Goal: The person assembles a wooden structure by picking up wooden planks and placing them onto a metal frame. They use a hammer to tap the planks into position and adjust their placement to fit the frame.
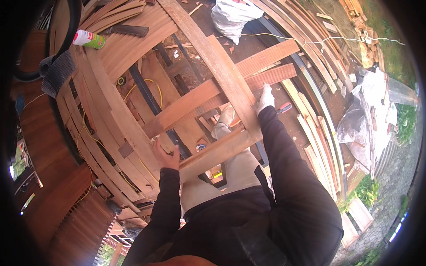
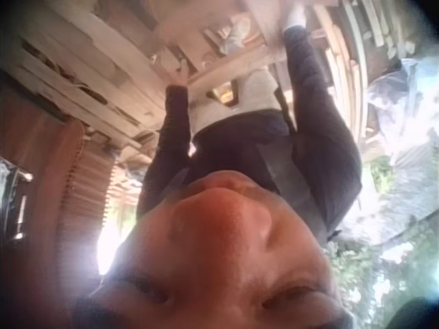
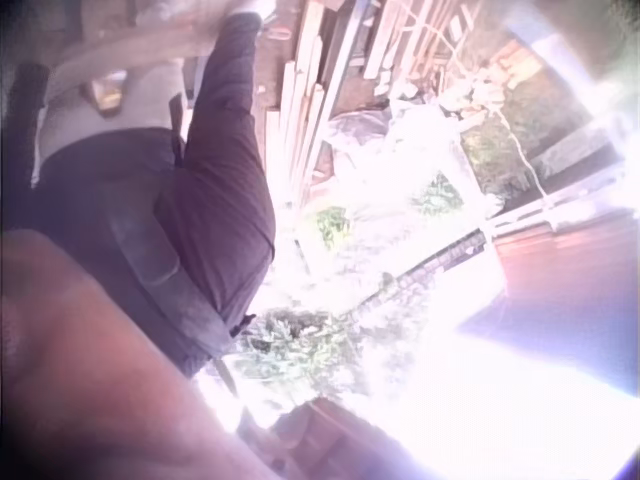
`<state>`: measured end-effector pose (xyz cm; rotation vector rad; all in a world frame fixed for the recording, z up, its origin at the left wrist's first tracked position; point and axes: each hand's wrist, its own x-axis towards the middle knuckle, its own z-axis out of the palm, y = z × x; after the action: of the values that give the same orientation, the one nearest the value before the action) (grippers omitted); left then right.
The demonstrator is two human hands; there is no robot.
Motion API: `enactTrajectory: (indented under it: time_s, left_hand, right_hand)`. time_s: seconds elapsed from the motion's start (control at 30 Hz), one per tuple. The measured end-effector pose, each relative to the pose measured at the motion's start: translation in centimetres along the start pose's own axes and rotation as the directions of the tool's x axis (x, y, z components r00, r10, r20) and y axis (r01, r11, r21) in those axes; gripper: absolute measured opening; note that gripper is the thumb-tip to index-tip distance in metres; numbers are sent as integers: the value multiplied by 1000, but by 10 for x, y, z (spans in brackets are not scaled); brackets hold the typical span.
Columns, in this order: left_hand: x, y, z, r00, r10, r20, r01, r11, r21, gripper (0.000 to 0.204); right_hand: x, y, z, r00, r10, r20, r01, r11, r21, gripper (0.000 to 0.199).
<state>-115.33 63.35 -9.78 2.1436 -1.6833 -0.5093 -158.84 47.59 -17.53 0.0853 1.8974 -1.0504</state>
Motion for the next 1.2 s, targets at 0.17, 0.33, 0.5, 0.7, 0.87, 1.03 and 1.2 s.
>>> enactTrajectory:
  time_s: [0.17, 0.33, 0.5, 0.7, 0.87, 1.03, 1.2]
  left_hand:
    - [132, 109, 74, 852, 397, 341, -440, 896, 57, 108]
    - [194, 145, 113, 760, 190, 622, -362, 918, 162, 93]
    - [198, 141, 115, 752, 204, 627, -364, 921, 136, 75]
    - [201, 146, 108, 757, 181, 628, -343, 928, 146, 76]
    - [199, 148, 103, 755, 149, 638, -322, 933, 163, 78]
    - [191, 139, 110, 820, 273, 503, -360, 929, 84, 86]
    - [169, 120, 104, 862, 303, 405, -313, 949, -45, 89]
  right_hand:
    - [3, -12, 30, 984, -8, 181, -74, 893, 444, 86]
    - [7, -23, 42, 972, -22, 236, -117, 820, 560, 89]
    - [25, -27, 43, 925, 7, 379, -252, 757, 602, 87]
    - [51, -45, 69, 887, -106, 449, -232, 739, 633, 90]
    - [29, -61, 98, 901, -60, 430, -272, 693, 667, 90]
    - [14, -66, 98, 907, -99, 409, -181, 785, 592, 90]
    - [13, -52, 67, 954, -100, 283, 21, 963, 268, 84]
